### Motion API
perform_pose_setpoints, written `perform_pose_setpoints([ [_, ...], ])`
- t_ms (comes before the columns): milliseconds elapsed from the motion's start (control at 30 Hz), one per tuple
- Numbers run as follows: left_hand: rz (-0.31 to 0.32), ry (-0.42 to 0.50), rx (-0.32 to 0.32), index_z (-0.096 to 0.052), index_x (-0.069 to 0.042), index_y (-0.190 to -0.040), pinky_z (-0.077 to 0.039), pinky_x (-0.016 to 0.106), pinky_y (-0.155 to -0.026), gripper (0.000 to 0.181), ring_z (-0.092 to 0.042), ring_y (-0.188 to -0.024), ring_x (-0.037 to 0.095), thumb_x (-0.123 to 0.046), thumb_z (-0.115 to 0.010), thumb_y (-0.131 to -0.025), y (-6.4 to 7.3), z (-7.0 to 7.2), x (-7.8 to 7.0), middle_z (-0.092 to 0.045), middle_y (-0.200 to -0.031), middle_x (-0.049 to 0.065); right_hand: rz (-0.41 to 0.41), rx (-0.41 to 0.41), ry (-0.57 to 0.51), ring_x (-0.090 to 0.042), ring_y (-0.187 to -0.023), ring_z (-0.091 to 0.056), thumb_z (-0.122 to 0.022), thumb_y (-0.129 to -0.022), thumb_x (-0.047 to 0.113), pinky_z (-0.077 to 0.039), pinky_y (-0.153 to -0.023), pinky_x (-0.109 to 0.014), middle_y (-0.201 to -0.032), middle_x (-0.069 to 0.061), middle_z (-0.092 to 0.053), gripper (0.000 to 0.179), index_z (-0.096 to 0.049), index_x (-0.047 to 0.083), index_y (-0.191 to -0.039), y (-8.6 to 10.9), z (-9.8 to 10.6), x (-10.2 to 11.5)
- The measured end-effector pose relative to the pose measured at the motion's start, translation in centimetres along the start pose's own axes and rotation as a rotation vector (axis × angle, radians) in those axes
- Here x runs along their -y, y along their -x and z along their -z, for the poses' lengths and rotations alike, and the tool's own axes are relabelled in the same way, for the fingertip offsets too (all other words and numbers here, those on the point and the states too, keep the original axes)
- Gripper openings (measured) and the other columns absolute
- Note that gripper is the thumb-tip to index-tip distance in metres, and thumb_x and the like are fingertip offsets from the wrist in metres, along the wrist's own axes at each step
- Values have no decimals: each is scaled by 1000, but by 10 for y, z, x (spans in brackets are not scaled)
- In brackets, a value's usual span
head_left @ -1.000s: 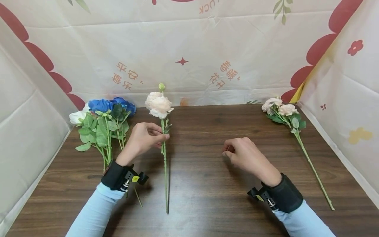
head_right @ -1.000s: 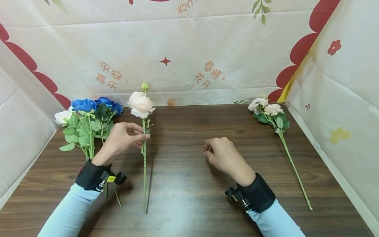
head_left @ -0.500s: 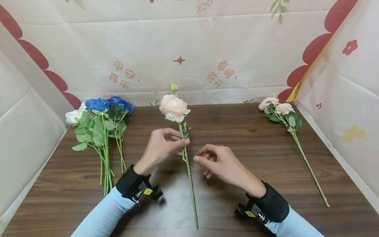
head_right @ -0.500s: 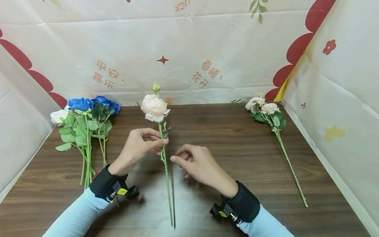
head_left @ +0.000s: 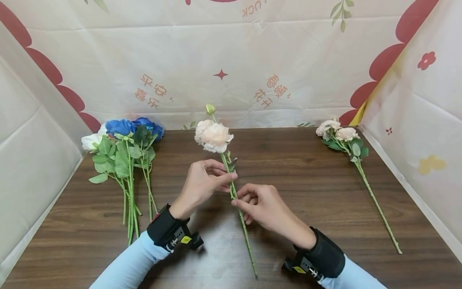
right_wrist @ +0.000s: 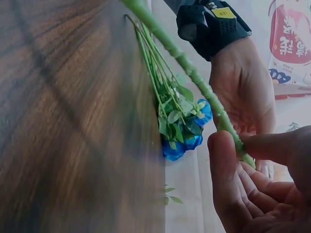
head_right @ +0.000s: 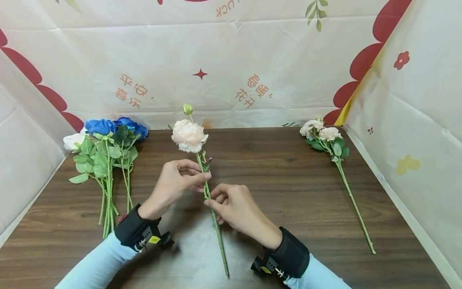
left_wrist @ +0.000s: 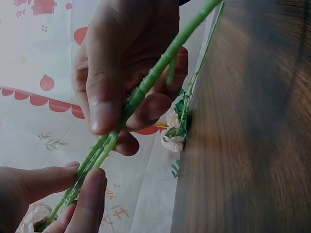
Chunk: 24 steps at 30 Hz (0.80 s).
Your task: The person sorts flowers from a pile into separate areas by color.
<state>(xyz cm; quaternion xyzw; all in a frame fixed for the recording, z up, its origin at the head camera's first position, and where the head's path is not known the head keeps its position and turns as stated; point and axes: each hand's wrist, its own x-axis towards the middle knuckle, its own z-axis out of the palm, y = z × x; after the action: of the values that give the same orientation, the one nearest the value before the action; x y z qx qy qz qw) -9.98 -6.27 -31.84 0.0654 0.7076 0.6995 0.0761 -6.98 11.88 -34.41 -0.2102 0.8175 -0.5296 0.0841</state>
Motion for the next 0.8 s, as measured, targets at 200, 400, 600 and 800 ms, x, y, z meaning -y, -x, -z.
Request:
perform_pose_setpoints([
  [200,1,-12,13,-63,8,-99,-57,41,-63,29,-66,-68,37,-8,-76,-79,-6,-1,13,-68,-87,20,18,-14,41,-15,-45,-60,-66,-88,9,-53,-42,-30,-65,5,-64,7,-64,3,-84,1,-3,-3],
  [400,-48,-29,48,-65,4,-101,-57,41,-61,35,-67,-65,32,-19,-78,-78,-13,2,28,-69,-84,13,22,-7,35,-13,-44,-60,-66,-89,10,-53,-42,-31,-65,5,-64,10,-63,2,-83,0,-1,-9],
  [600,-67,-37,57,-64,1,-111,-57,41,-63,42,-66,-68,35,-29,-74,-83,-13,10,27,-69,-87,12,-33,-15,58,-16,-45,-61,-66,-89,9,-53,-43,-37,-67,-5,-65,10,-63,0,-86,-4,14,-15],
  [800,-65,-80,54,-64,-4,-112,-57,37,-64,40,-67,-69,30,-30,-73,-83,-13,17,27,-69,-91,9,-138,-40,77,-21,-48,-62,-66,-88,8,-55,-47,-41,-69,-12,-66,10,-64,-1,-87,-12,51,-30],
])
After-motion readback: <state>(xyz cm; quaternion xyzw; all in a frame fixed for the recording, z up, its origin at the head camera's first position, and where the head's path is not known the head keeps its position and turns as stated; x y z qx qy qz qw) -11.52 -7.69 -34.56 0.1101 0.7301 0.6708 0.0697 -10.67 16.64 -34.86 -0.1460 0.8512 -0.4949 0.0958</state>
